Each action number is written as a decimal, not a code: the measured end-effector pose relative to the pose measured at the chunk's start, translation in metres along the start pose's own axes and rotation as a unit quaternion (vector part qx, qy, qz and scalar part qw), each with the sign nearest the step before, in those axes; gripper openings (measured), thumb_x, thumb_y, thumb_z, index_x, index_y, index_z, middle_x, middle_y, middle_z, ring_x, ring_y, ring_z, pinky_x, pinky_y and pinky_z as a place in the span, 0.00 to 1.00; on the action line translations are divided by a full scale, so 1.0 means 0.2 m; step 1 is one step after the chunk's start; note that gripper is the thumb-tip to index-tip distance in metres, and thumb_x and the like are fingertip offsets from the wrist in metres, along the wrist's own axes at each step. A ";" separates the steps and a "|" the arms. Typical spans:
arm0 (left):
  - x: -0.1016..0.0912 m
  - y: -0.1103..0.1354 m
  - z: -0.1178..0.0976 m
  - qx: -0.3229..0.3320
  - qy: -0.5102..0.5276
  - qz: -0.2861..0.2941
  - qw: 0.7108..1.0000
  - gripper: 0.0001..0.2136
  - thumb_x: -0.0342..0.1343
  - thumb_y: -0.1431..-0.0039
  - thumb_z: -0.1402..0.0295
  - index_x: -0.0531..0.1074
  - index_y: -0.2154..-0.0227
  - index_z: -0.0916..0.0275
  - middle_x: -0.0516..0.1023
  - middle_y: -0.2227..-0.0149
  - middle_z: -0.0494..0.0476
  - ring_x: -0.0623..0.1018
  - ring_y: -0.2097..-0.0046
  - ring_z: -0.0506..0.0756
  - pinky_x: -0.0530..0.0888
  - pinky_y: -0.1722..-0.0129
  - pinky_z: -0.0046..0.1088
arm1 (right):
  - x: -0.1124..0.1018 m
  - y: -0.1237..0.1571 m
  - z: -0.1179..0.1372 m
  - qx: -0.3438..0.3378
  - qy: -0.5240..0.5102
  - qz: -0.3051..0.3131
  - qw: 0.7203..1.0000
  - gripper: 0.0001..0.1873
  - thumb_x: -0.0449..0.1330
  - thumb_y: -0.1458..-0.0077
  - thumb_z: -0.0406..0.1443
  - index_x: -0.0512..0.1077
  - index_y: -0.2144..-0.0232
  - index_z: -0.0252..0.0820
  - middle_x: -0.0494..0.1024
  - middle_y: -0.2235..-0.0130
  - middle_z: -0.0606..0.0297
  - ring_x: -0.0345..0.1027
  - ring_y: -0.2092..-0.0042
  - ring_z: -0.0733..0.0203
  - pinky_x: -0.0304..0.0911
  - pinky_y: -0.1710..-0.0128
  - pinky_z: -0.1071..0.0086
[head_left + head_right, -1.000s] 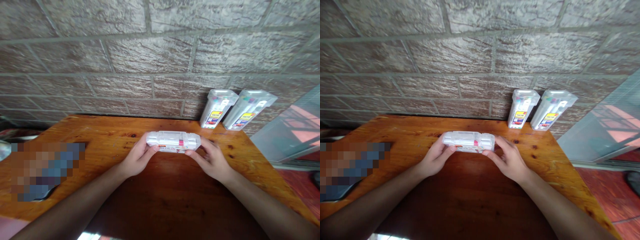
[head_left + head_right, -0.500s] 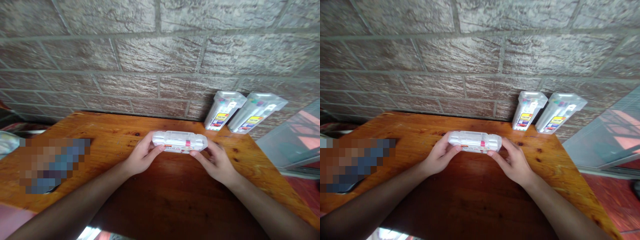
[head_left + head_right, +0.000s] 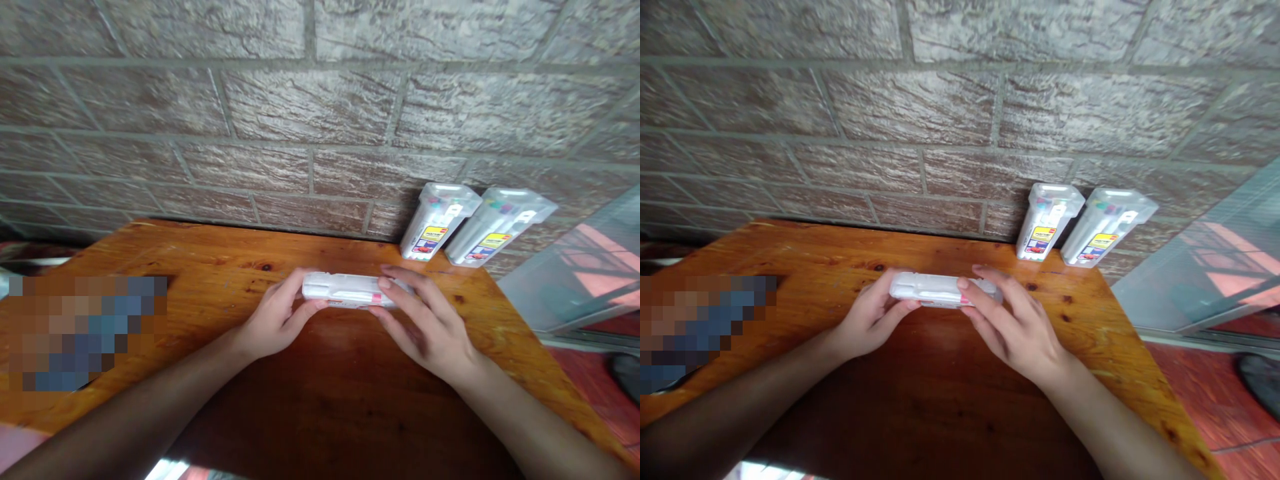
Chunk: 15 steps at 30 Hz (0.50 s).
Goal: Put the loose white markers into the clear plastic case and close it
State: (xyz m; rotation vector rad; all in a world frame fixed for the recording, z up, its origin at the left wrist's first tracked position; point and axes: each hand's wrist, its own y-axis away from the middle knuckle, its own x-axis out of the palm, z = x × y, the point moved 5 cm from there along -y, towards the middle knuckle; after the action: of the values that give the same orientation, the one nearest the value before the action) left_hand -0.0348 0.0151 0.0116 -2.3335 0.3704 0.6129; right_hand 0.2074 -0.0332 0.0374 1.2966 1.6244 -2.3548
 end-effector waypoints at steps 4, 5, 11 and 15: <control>-0.01 0.00 -0.03 0.024 -0.042 -0.004 0.999 0.11 0.59 0.30 0.67 0.69 0.48 0.60 0.84 0.54 0.56 0.85 0.56 0.54 0.79 0.54 0.24 | -0.01 0.00 0.02 -0.025 0.047 -0.004 0.999 0.43 0.70 0.38 0.28 0.61 0.27 0.56 0.77 0.39 0.50 0.80 0.44 0.44 0.80 0.47 0.55; -0.01 -0.01 -0.04 0.027 -0.051 -0.004 0.998 0.11 0.60 0.30 0.68 0.69 0.47 0.61 0.84 0.54 0.56 0.85 0.55 0.54 0.79 0.53 0.24 | -0.01 0.01 0.02 -0.033 0.054 -0.014 0.998 0.42 0.70 0.39 0.28 0.63 0.28 0.55 0.78 0.39 0.49 0.80 0.44 0.45 0.80 0.48 0.56; -0.02 -0.01 -0.05 0.040 -0.068 -0.004 0.997 0.12 0.60 0.30 0.68 0.69 0.47 0.61 0.84 0.53 0.56 0.85 0.54 0.53 0.78 0.52 0.23 | -0.01 0.03 0.03 -0.075 0.059 -0.038 0.995 0.44 0.71 0.44 0.22 0.65 0.29 0.46 0.75 0.38 0.46 0.77 0.41 0.45 0.78 0.47 0.56; -0.02 0.00 -0.06 0.060 -0.072 -0.004 0.996 0.12 0.59 0.30 0.69 0.69 0.46 0.61 0.84 0.51 0.58 0.84 0.51 0.54 0.78 0.50 0.23 | -0.01 0.01 0.05 -0.079 0.078 -0.002 0.994 0.37 0.68 0.40 0.23 0.69 0.32 0.48 0.74 0.37 0.48 0.75 0.41 0.43 0.77 0.47 0.53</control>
State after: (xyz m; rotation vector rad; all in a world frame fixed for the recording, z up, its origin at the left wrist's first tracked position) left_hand -0.0336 0.0076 0.0224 -2.1609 0.3233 0.7300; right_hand 0.2046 -0.0428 0.0380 1.4767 1.8130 -2.1226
